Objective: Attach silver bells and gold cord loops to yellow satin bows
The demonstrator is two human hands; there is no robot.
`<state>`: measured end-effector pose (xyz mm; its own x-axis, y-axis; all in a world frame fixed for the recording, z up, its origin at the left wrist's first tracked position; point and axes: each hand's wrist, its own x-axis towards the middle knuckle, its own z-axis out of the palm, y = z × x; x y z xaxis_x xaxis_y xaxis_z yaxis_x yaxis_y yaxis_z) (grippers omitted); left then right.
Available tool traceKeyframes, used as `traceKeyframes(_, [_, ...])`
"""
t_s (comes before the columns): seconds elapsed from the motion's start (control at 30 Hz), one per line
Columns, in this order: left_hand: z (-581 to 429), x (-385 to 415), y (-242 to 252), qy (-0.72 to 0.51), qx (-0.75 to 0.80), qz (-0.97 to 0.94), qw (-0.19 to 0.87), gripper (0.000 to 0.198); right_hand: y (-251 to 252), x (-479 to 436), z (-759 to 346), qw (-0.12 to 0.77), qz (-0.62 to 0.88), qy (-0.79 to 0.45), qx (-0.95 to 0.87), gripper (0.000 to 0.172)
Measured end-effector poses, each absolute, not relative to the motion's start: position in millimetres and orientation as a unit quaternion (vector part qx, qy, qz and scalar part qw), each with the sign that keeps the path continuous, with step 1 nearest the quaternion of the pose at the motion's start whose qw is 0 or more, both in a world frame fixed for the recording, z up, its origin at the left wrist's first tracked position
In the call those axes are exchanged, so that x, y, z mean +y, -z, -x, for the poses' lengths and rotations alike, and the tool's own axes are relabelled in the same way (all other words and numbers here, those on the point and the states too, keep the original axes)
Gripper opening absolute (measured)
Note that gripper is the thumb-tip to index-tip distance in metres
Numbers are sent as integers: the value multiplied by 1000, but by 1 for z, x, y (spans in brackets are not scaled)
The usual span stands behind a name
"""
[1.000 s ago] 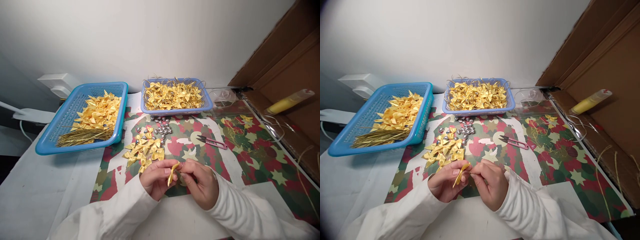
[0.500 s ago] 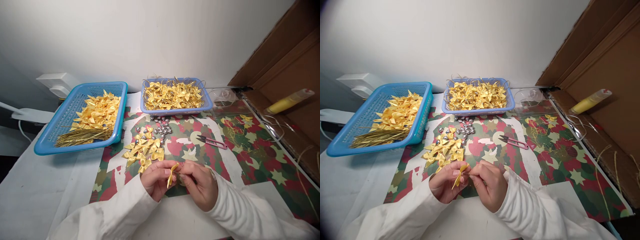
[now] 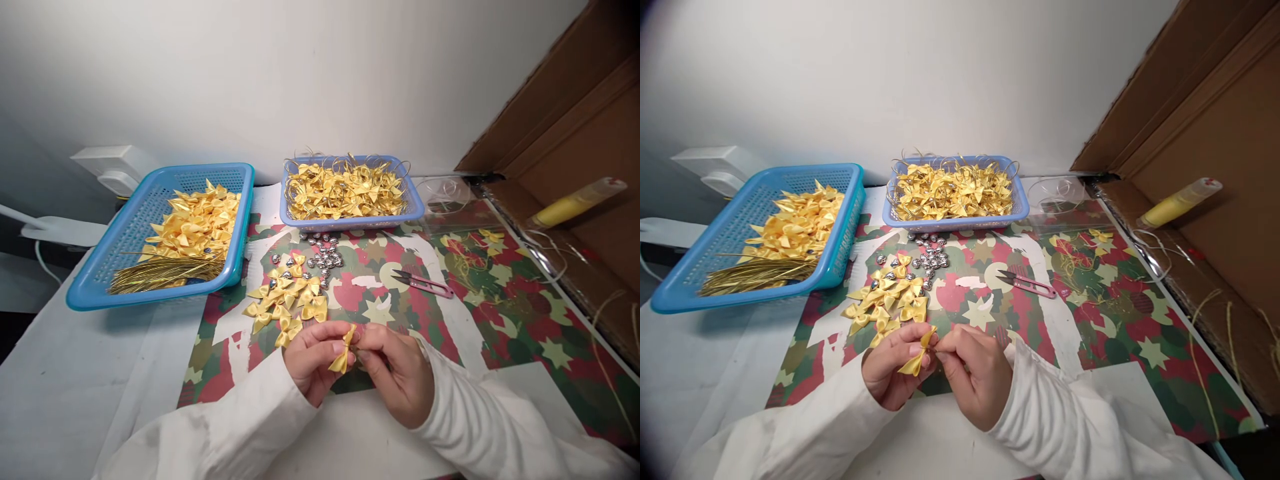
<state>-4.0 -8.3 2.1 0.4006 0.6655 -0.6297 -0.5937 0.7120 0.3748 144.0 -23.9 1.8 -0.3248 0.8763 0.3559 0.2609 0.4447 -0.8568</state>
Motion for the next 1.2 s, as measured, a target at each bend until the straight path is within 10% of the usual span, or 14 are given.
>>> traceKeyframes(1.2, [13, -11, 4, -391, 315, -74, 862, 22, -5, -21, -147, 451, 369, -320, -747, 17])
